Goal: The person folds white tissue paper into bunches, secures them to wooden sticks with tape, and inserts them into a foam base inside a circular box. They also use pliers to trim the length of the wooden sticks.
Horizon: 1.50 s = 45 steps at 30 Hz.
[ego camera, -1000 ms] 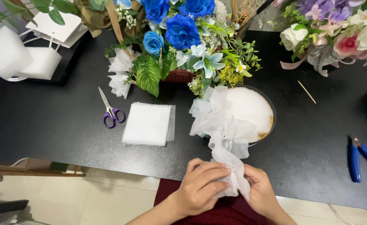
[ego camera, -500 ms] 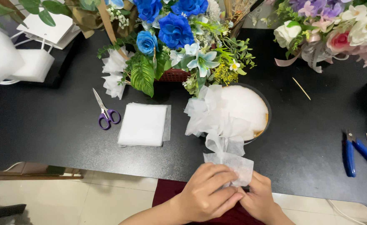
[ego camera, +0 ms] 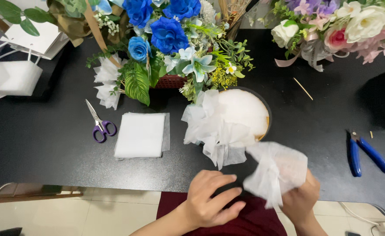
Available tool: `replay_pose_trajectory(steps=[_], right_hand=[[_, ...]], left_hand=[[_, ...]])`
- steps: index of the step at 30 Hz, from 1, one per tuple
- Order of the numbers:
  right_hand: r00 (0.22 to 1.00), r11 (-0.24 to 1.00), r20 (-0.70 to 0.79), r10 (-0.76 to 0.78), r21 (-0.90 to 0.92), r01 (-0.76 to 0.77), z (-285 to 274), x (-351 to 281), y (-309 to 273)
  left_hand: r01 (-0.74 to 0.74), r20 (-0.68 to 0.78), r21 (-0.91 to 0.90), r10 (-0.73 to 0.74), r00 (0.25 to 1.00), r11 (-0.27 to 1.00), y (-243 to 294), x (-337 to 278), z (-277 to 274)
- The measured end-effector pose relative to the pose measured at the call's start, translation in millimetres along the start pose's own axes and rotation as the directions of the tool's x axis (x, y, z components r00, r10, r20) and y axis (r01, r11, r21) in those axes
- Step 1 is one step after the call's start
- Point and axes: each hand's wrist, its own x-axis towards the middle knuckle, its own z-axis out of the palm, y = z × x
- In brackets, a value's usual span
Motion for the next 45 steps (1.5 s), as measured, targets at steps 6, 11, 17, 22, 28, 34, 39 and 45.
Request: replay_pose_trajectory(steps=[6, 11, 17, 22, 28, 34, 39, 45], right_hand=[[0.990, 0.999, -0.130, 0.050, 0.001, -0.050, 15.3, 49.9, -35.9], [0.987, 0.989, -0.127, 0.098, 0.121, -0.083, 31.3, 44.5, -16.0], [0.992, 0.995, -0.124, -0.002, 0.103, 0.015, 36.3, 46.1, -9.4], [0.998, 0.998, -0.057, -0.003, 0.058, 0.006, 39.4, 41.8, 1.0], [0.990, 0.998, -0.128, -0.054, 0.032, 0.059, 44.3, 36.1, 8.6], [0.998, 0.998, -0.034, -0.044, 0.044, 0.045, 52.9, 37.6, 5.2], [0.980, 0.983, -0.071, -0.184, -0.009, 0.184, 51.5, 36.2, 1.4], [0.973, 0.974, -0.057, -0.224, -0.051, 0.222, 56.8, 32.3, 4.8]], left_hand=[[-0.019, 0.275, 0.242, -0.050, 0.960, 0.970, -3.5, -1.9, 14.1], [-0.076, 0.371, 0.488, -0.128, 0.920, 0.869, -7.0, -2.1, 22.9], [-0.104, 0.394, 0.637, -0.207, 0.896, 0.763, -12.2, -5.1, 26.6], [-0.033, 0.353, 0.620, -0.241, 0.904, 0.784, -12.3, -6.6, 25.1], [0.074, 0.297, 0.514, -0.258, 0.919, 0.854, -12.8, -4.3, 20.6], [0.094, 0.294, 0.486, -0.264, 0.919, 0.869, -14.5, -4.5, 19.0], [0.108, 0.291, 0.442, -0.256, 0.922, 0.891, -15.6, -4.2, 16.5], [0.106, 0.287, 0.429, -0.247, 0.926, 0.897, -16.9, -5.2, 15.5]])
